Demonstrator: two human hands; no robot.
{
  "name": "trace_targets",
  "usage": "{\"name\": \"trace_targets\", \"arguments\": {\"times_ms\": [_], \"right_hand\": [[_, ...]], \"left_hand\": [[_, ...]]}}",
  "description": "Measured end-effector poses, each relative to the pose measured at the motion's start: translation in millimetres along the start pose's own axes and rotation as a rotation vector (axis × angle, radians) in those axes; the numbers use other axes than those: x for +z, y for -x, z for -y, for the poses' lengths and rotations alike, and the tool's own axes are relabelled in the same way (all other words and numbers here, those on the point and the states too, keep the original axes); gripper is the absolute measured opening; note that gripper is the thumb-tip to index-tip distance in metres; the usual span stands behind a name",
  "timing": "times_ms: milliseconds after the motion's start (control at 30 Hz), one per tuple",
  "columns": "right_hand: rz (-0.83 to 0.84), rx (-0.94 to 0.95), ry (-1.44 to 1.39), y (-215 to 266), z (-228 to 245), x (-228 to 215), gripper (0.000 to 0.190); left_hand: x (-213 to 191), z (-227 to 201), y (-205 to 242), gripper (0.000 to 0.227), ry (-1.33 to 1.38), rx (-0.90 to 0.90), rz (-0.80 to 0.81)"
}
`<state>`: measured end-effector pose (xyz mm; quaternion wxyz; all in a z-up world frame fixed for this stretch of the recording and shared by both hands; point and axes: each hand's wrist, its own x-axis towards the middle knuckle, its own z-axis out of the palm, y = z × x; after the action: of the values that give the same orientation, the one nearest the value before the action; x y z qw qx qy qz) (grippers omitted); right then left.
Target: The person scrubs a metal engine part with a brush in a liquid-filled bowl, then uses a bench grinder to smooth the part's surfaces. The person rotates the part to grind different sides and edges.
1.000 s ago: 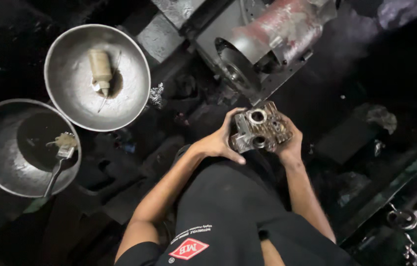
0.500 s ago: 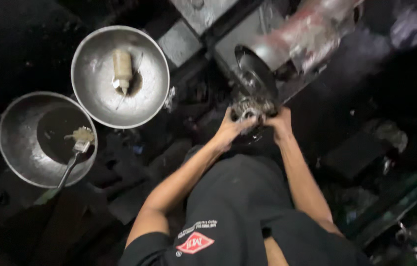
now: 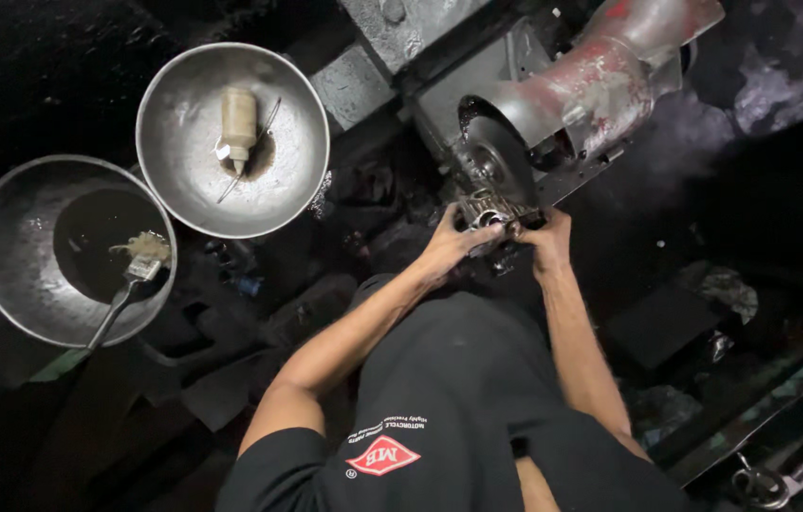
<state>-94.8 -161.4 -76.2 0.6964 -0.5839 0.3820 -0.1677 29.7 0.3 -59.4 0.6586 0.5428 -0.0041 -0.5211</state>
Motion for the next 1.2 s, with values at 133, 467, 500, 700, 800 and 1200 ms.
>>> {"name": "trace_targets", "arguments": {"times_ms": [133,467,500,700,800,1200], "right_hand": [[0.0,0.028,-0.021,2.4,2.3,-2.1,0.042],[0.022,-0.009,0.053,-2.2,7.4,3.6,0.049],[0.02,-0.019,0.037,0.6,8.3,1.8,0.051],[0.121,-0.132,0.101,10.6,16.2,-0.6,0.062],[0.09,-0.05,0.079,12.1,16.4,-1.3,0.062],[0.094,-0.099,0.018,12.8,-5.1,7.5,0.074]], "left_hand": [[0.5,0.5,-0.3,0.092,-0.057,0.078,-0.006],[-1.3,-0.9,-0.7,0.085,-0.043,0.009,-0.025],[-1.0,0.9,-0.6,0.081,-0.056,0.026,-0.016],[-3.4,7.0,8.1,0.074,-0.157,0.162,0.022],[-1.1,8.3,7.4,0.075,-0.089,0.093,0.021],[-16.3,16.6,6.2,0.072,-0.106,0.155,0.015]]}}
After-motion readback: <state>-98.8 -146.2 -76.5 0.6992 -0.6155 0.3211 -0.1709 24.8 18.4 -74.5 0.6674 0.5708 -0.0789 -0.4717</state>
